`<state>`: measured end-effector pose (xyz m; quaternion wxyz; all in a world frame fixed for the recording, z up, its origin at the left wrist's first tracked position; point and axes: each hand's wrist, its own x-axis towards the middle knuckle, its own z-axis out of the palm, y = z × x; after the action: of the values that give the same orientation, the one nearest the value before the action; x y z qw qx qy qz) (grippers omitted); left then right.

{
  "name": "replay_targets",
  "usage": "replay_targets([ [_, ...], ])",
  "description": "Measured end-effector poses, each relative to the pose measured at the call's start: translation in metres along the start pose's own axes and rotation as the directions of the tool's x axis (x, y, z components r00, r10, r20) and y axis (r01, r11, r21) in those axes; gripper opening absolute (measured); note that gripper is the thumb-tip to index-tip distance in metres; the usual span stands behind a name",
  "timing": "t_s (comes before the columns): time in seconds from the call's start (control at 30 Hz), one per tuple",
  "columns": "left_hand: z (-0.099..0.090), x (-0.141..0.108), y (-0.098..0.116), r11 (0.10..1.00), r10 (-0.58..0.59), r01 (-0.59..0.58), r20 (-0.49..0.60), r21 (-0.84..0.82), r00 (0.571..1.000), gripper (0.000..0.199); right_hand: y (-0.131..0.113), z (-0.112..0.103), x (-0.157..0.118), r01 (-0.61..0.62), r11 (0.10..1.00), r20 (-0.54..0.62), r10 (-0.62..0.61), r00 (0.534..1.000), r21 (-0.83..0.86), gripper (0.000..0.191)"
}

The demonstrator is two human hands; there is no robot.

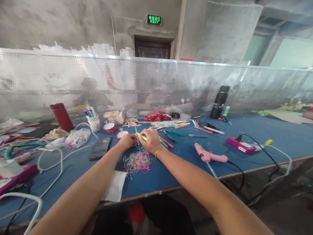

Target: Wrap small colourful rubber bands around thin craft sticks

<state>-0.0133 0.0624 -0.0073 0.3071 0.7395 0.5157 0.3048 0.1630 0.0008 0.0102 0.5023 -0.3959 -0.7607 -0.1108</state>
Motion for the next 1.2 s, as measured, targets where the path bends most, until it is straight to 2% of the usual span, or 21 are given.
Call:
replay_targets([
  [0.2,-0.001,-0.002,0.004,1.000,-0.006,0.006,0.011,0.002,1.000,0.008,0.000,0.000,0.001,-0.036,0.999,-0.044,0.036,0.998,-0.005,0.010],
  [0.33,-0.002,-0.004,0.007,1.000,-0.004,0.004,0.026,-0.008,1.000,0.007,-0.001,0.000,0.000,0.001,1.000,-0.010,-0.001,1.000,0.002,0.011],
  [0.53,-0.001,-0.003,0.006,1.000,-0.011,0.011,-0.006,0.007,1.000,0.009,0.001,0.001,0.000,-0.048,0.998,-0.016,0.048,0.999,-0.027,0.011],
  [0.73,-0.001,-0.003,0.006,1.000,-0.026,0.026,-0.009,0.016,1.000,0.012,0.001,0.002,0.000,-0.007,1.000,0.007,0.008,1.000,-0.028,0.012],
  [0.93,-0.002,-0.007,0.010,0.999,-0.028,0.028,-0.003,0.038,1.000,0.011,0.003,0.002,0.000,-0.044,0.999,-0.024,0.043,0.999,-0.023,0.010],
  [1.1,-0.002,-0.008,0.013,0.999,-0.034,0.034,0.003,0.010,0.999,0.007,0.001,0.002,0.000,-0.005,0.999,0.011,0.005,1.000,-0.037,0.012],
  [1.2,-0.003,-0.009,0.014,1.000,-0.025,0.025,0.003,0.006,1.000,0.009,0.001,0.002,0.000,-0.026,0.998,0.012,0.027,1.000,-0.048,0.011],
])
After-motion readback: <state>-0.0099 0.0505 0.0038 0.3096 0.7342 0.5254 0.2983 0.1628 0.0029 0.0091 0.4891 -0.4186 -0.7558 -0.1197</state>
